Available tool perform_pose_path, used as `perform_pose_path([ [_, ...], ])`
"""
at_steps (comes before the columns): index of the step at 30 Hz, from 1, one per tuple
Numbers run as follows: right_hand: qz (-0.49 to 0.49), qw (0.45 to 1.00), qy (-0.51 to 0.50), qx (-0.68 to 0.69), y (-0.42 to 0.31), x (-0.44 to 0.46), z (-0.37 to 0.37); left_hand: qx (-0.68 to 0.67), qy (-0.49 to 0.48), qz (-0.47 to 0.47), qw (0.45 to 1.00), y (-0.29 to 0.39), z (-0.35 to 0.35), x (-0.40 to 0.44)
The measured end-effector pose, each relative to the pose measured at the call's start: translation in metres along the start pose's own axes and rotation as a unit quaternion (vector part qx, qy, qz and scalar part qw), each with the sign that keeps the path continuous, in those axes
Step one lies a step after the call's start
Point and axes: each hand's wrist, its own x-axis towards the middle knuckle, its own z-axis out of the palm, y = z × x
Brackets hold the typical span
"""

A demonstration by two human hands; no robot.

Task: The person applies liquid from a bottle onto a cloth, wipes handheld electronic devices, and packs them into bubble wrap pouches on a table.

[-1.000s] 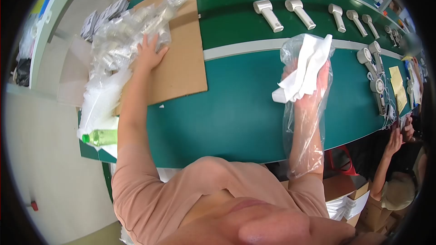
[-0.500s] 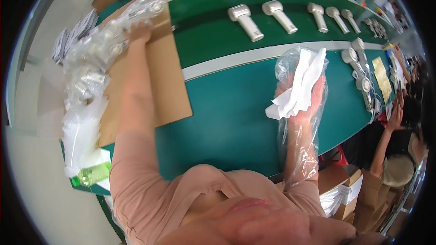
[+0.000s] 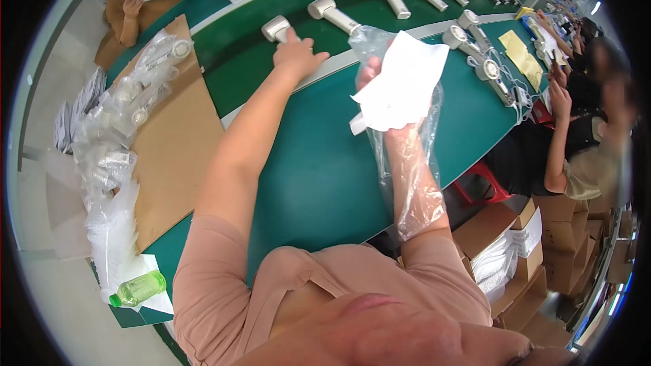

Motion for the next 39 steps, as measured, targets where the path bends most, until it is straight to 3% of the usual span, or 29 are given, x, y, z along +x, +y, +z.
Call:
perform_pose_path([
  [1, -0.004, 0.998, 0.061, -0.008, -0.001, -0.003, 0.01, 0.0, 0.006, 0.007, 1.0, 0.0, 0.002, 0.003],
  [3, 0.006, 0.999, 0.039, -0.002, -0.007, 0.001, 0.008, -0.037, 0.027, -0.024, 0.999, -0.02, 0.002, 0.006],
  [5, -0.005, 0.996, 0.081, 0.044, -0.006, 0.002, 0.014, -0.052, 0.185, 0.009, 0.981, -0.057, 0.015, 0.01],
  [6, -0.026, 0.999, 0.008, 0.021, -0.01, 0.007, -0.004, -0.184, 0.184, 0.002, 0.966, -0.081, 0.012, 0.01],
  [8, -0.095, 0.994, 0.028, -0.047, -0.009, 0.009, -0.009, -0.464, 0.134, -0.079, 0.872, -0.077, -0.029, -0.036],
  [9, -0.164, 0.978, 0.05, -0.121, -0.005, 0.011, -0.012, -0.547, 0.109, -0.069, 0.827, -0.076, -0.046, -0.063],
  [11, -0.16, 0.976, 0.06, -0.134, 0.009, 0.019, -0.03, -0.659, 0.072, -0.064, 0.746, -0.068, -0.069, -0.118],
  [12, -0.234, 0.894, 0.004, -0.381, 0.023, 0.016, -0.035, -0.701, 0.05, -0.032, 0.71, -0.062, -0.072, -0.144],
  [13, -0.294, 0.744, -0.058, -0.598, 0.037, 0.009, -0.038, -0.743, 0.0, -0.003, 0.669, -0.058, -0.066, -0.166],
  [14, -0.338, 0.536, -0.123, -0.764, 0.052, 0.001, -0.035, -0.762, -0.047, 0.007, 0.646, -0.046, -0.062, -0.186],
  [15, -0.152, 0.633, -0.055, -0.757, 0.068, -0.022, -0.01, -0.763, -0.069, 0.008, 0.642, -0.04, -0.055, -0.206],
  [17, -0.055, 0.711, -0.04, -0.7, 0.074, -0.02, -0.016, -0.758, -0.041, -0.001, 0.651, -0.038, -0.047, -0.225],
  [18, -0.046, 0.711, -0.059, -0.699, 0.074, -0.019, -0.018, -0.748, -0.048, -0.027, 0.662, -0.043, -0.044, -0.229],
  [20, 0.233, 0.823, 0.053, -0.516, 0.075, -0.013, -0.019, -0.696, -0.094, -0.064, 0.709, -0.053, -0.043, -0.235],
  [21, 0.236, 0.819, 0.043, -0.522, 0.083, -0.013, -0.024, -0.65, -0.133, -0.077, 0.744, -0.056, -0.046, -0.239],
  [23, 0.119, 0.766, 0.003, -0.632, 0.095, -0.02, -0.036, -0.632, -0.128, -0.103, 0.758, -0.057, -0.049, -0.247],
  [24, -0.005, 0.572, -0.043, -0.819, 0.097, -0.038, -0.002, -0.629, -0.13, -0.102, 0.76, -0.06, -0.05, -0.249],
  [25, -0.007, 0.571, -0.048, -0.82, 0.103, -0.039, 0.0, -0.625, -0.134, -0.102, 0.762, -0.063, -0.05, -0.25],
  [27, -0.161, 0.464, -0.126, -0.862, 0.113, -0.043, -0.004, -0.626, -0.129, -0.091, 0.763, -0.074, -0.046, -0.255],
  [28, -0.121, 0.523, -0.091, -0.839, 0.117, -0.04, -0.007, -0.626, -0.121, -0.055, 0.768, -0.079, -0.046, -0.258],
  [29, -0.124, 0.522, -0.092, -0.839, 0.118, -0.035, -0.005, -0.625, -0.114, -0.019, 0.772, -0.084, -0.046, -0.26],
  [30, 0.039, 0.69, -0.051, -0.721, 0.115, -0.027, -0.004, -0.625, -0.114, -0.016, 0.772, -0.089, -0.047, -0.259],
  [31, 0.202, 0.808, -0.006, -0.553, 0.11, -0.019, -0.004, -0.639, -0.104, -0.002, 0.762, -0.094, -0.048, -0.258],
  [32, 0.288, 0.872, 0.059, -0.392, 0.109, -0.018, 0.001, -0.654, -0.095, 0.01, 0.75, -0.097, -0.045, -0.259],
  [33, 0.281, 0.901, 0.066, -0.323, 0.105, -0.02, 0.005, -0.656, -0.099, 0.006, 0.749, -0.099, -0.04, -0.259],
  [35, 0.153, 0.916, -0.042, -0.369, 0.113, -0.029, 0.009, -0.731, -0.088, 0.044, 0.675, -0.102, -0.03, -0.255],
  [36, 0.155, 0.916, -0.032, -0.369, 0.119, -0.029, 0.008, -0.758, -0.075, 0.046, 0.647, -0.097, -0.025, -0.253],
  [38, 0.253, 0.958, -0.079, -0.107, 0.131, -0.022, -0.002, -0.773, -0.014, -0.005, 0.634, -0.077, -0.018, -0.25],
  [39, 0.202, 0.944, -0.04, -0.259, 0.134, -0.02, -0.024, -0.779, 0.06, -0.046, 0.623, -0.068, -0.016, -0.249],
])
